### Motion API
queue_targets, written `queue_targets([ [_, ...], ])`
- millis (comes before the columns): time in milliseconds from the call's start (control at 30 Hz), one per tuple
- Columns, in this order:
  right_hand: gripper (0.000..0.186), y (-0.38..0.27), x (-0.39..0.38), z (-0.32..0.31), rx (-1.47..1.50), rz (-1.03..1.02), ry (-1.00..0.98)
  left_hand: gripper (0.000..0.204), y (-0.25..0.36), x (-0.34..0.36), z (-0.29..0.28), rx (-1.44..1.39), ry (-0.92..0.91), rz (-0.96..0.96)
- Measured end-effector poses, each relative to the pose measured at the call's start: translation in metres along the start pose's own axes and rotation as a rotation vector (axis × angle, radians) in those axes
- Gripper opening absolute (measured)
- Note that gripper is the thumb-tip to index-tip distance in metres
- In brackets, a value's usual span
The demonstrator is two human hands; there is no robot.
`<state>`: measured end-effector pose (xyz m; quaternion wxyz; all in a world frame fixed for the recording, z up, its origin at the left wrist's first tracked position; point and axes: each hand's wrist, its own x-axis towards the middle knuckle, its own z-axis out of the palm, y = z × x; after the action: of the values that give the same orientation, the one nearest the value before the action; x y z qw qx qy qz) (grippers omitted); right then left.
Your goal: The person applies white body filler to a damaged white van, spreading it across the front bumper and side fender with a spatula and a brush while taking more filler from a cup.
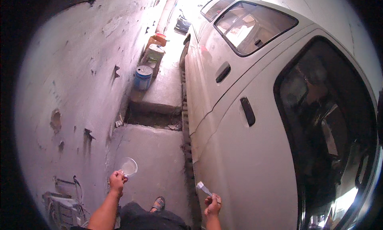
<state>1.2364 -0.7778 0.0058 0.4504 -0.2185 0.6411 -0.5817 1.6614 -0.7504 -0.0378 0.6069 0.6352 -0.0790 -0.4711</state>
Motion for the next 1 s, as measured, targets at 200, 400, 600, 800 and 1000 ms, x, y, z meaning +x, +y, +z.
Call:
queue_targets([
  [200, 0.02, -0.021, 0.06, 0.092, 0.089, 0.0, -0.055, 0.007, 0.039, 0.092, 0.039, -0.103, -0.053, 0.002],
  [400, 0.02, 0.0, 0.131, 0.173, 0.019, 0.086, -0.075, 0.016, 0.008, 0.26, 0.032, -0.091, -0.215, 0.076],
  [600, 0.019, 0.01, 0.16, 0.223, 0.143, -0.058, 0.039, 0.025, 0.026, 0.393, 0.097, 0.673, -0.6, 0.756],
  [800, 0.018, 0.004, 0.132, 0.275, 0.168, -0.159, 0.181, 0.03, 0.11, 0.461, 0.194, 0.292, -0.957, 0.026],
  [1000, 0.017, 0.002, 0.12, 0.28, 0.29, -0.214, 0.279, 0.02, 0.153, 0.392, 0.318, 0.498, -0.954, -0.024],
])
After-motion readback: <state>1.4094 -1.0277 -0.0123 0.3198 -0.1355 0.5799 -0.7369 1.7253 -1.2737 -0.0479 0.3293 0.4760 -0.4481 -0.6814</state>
